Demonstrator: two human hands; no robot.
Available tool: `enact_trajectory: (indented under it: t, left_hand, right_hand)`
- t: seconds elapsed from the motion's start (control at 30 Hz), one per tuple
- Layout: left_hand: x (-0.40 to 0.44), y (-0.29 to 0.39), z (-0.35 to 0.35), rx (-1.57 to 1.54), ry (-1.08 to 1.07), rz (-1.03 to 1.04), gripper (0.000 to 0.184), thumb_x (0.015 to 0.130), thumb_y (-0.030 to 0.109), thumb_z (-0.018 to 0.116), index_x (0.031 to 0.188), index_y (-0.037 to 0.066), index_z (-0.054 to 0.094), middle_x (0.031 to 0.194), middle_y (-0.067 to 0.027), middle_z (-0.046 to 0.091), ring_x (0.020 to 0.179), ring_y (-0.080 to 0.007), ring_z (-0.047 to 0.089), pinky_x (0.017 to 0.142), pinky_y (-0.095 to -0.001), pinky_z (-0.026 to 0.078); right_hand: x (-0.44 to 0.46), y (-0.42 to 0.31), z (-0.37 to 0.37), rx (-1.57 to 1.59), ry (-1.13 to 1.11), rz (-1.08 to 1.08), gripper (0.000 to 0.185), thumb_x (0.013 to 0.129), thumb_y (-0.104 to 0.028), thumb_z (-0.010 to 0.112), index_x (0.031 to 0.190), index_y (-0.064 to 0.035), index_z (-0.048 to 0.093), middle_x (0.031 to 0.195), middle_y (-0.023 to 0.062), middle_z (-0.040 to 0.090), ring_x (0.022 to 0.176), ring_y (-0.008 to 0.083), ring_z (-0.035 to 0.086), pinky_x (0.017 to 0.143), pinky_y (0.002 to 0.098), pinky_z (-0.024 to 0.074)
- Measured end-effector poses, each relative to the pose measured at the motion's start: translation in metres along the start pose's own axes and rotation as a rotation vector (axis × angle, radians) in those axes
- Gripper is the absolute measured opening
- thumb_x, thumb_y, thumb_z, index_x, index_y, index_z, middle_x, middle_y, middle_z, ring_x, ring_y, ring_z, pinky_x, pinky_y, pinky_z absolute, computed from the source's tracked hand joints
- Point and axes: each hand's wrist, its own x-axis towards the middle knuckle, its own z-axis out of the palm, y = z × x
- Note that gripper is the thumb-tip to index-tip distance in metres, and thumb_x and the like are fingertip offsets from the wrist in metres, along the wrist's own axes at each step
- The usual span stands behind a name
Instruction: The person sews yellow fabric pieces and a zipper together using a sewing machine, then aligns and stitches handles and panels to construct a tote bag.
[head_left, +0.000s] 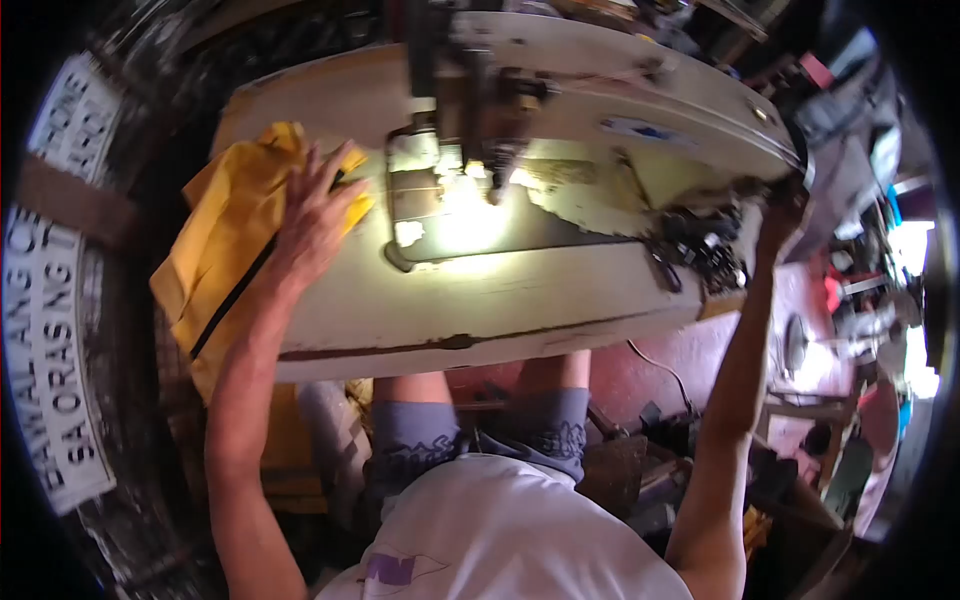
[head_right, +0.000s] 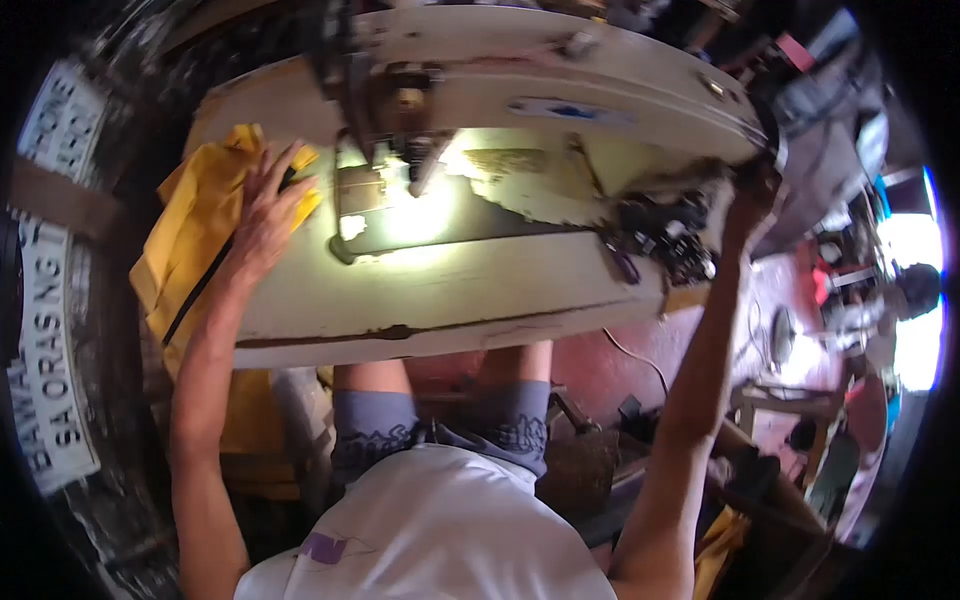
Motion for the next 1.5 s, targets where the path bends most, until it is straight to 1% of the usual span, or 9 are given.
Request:
enact_trajectory:
  t: [0.17,0.23,0.37,0.53,0.63,0.7,0.97,1.0,1.5]
  left_hand:
    - [-0.005,0.019,-0.012,-0.119,0.041,0.123,0.017,0.088,0.004,0.067,0.105,0.005,0.07,0.133,-0.0112,0.059,0.143,-0.0324,0.044,0.122,-0.0513,0.029]
    - [0.002,0.025,-0.018,-0.157,0.054,0.134,0.012,0.084,0.004,0.069,0.095,0.004,0.067,0.122,-0.0115,0.06,0.135,-0.0327,0.049,0.117,-0.0498,0.034]
    - [0.029,0.021,-0.02,-0.335,-0.094,0.164,0.017,0.074,0.001,0.071,0.077,0.002,0.054,0.095,-0.0115,0.055,0.101,-0.0327,0.056,0.092,-0.0455,0.046]
    - [0.072,0.009,-0.021,-0.512,-0.463,0.201,0.018,0.079,0.012,0.068,0.072,0.003,0.054,0.08,-0.0091,0.054,0.089,-0.0281,0.058,0.086,-0.04,0.048]
    - [0.09,-0.004,-0.016,-0.756,-0.716,-0.01,0.02,0.08,0.008,0.073,0.074,0.0,0.056,0.078,-0.0058,0.057,0.08,-0.0198,0.058,0.072,-0.0359,0.047]
    - [0.087,-0.016,-0.001,-0.883,-0.547,0.165,0.019,0.081,0.006,0.076,0.076,-0.002,0.059,0.078,-0.0043,0.059,0.08,-0.0171,0.059,0.074,-0.0338,0.047]
    - [0.074,-0.02,0.017,-1.029,-0.35,0.143,0.02,0.084,0.016,0.077,0.08,-0.001,0.068,0.079,-0.0045,0.059,0.076,-0.0175,0.059,0.07,-0.036,0.047]
    - [0.076,-0.019,0.007,-0.975,-0.47,0.076,0.015,0.084,0.011,0.077,0.084,0.0,0.066,0.087,-0.005,0.063,0.09,-0.0192,0.06,0.084,-0.0353,0.048]
    - [0.075,-0.02,0.011,-0.911,-0.359,0.208,0.017,0.086,0.012,0.072,0.086,0.0,0.061,0.089,-0.0092,0.061,0.093,-0.0254,0.06,0.088,-0.0385,0.048]
  right_hand:
    - [0.054,-0.142,-0.115,0.282,-0.154,0.623,0.038,0.103,-0.026,0.061,0.135,-0.0069,0.056,0.111,0.0186,0.064,0.098,0.036,0.064,0.083,0.0465,0.052]
    - [0.039,-0.194,-0.153,0.261,-0.055,0.408,0.041,0.1,-0.021,0.065,0.138,-0.0091,0.057,0.112,0.0169,0.065,0.098,0.0375,0.065,0.083,0.0483,0.0521]
    - [-0.001,-0.294,-0.2,0.336,-0.747,0.117,0.031,0.09,-0.011,0.071,0.12,-0.0087,0.066,0.111,0.0139,0.065,0.102,0.037,0.062,0.09,0.0467,0.0488]
    - [-0.04,-0.292,-0.174,0.219,-0.657,0.032,0.03,0.088,-0.002,0.065,0.118,-0.0049,0.065,0.106,0.0138,0.063,0.1,0.0356,0.059,0.086,0.0482,0.0488]
    - [-0.027,-0.31,-0.179,0.16,-0.648,-0.037,0.032,0.091,0.002,0.062,0.122,-0.0045,0.063,0.108,0.0172,0.061,0.1,0.0376,0.059,0.085,0.0477,0.0496]
    - [-0.011,-0.334,-0.193,0.207,-0.63,-0.053,0.033,0.09,0.005,0.058,0.122,-0.0038,0.062,0.108,0.016,0.06,0.096,0.0359,0.06,0.08,0.0473,0.0513]
    - [0.033,-0.532,-0.193,0.617,-0.802,-0.239,0.042,0.087,0.0,0.061,0.128,0.0019,0.056,0.101,0.0165,0.054,0.076,0.0304,0.064,0.061,0.0423,0.0519]
    - [0.031,-0.544,-0.181,0.592,-0.798,-0.263,0.042,0.087,-0.002,0.062,0.128,0.0023,0.056,0.1,0.0162,0.053,0.075,0.0293,0.063,0.059,0.0415,0.0513]
    - [0.049,-0.586,-0.149,0.56,-0.914,-0.333,0.03,0.087,-0.006,0.062,0.115,0.0004,0.057,0.097,0.0154,0.061,0.082,0.031,0.068,0.062,0.0435,0.0557]
